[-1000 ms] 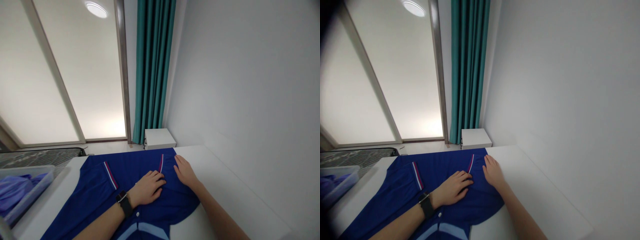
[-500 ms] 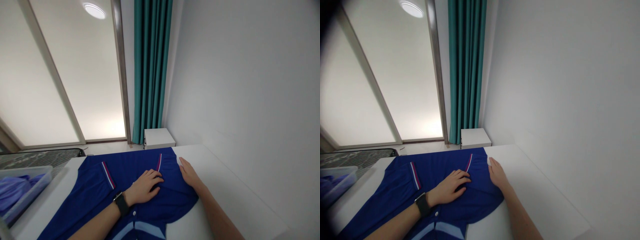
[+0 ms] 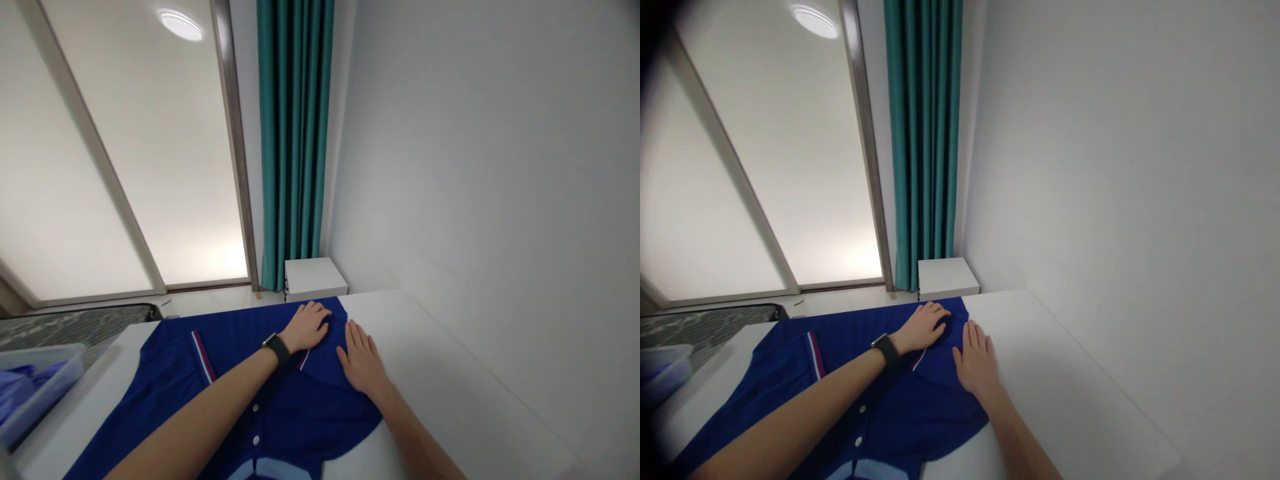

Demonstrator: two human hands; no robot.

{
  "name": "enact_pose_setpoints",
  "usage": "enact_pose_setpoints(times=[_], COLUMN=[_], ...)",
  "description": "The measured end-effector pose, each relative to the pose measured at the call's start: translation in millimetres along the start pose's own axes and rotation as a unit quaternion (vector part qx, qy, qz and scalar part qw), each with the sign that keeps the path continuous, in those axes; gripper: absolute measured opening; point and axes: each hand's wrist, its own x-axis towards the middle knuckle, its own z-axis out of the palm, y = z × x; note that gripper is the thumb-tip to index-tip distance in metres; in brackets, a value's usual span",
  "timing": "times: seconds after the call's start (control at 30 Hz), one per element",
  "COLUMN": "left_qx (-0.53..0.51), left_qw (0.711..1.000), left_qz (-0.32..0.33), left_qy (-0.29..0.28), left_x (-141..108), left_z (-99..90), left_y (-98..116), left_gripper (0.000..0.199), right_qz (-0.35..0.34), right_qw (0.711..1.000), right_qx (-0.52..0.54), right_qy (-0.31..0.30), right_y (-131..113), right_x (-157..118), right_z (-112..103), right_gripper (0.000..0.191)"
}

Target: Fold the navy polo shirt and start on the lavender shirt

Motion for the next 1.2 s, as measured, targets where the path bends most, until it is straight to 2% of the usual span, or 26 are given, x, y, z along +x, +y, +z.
enact_pose_setpoints(times=[0.17,0.37,0.63,0.83,1.03,1.2], left_qx=[0.032,0.009,0.000,-0.001,-0.028,-0.070], left_qw=[0.999,1.000,0.999,0.999,0.994,0.989], left_qz=[0.010,-0.008,-0.031,-0.040,-0.095,-0.107], left_qy=[-0.019,-0.010,0.016,0.027,0.051,0.067], left_x=[40.6,54.4,53.3,45.9,29.1,23.3], left_z=[21.7,40.6,49.3,42.2,38.1,42.3], left_y=[1.0,6.5,7.4,-5.6,-21.5,-24.4], left_gripper=[0.023,0.017,0.016,0.017,0.021,0.022], right_qz=[-0.006,-0.028,-0.048,-0.043,-0.044,-0.051], right_qw=[0.999,0.998,0.996,0.996,0.997,0.991], right_qx=[0.011,0.046,0.049,0.046,0.054,0.115], right_qy=[-0.044,-0.033,-0.049,-0.060,-0.024,0.050], right_y=[2.9,8.7,9.2,7.6,8.6,21.3], right_x=[-0.3,-0.7,-3.8,-4.3,-2.9,16.9], right_z=[-4.4,1.7,-0.2,-4.4,-1.8,-8.3], right_gripper=[0.066,0.066,0.062,0.062,0.058,0.043])
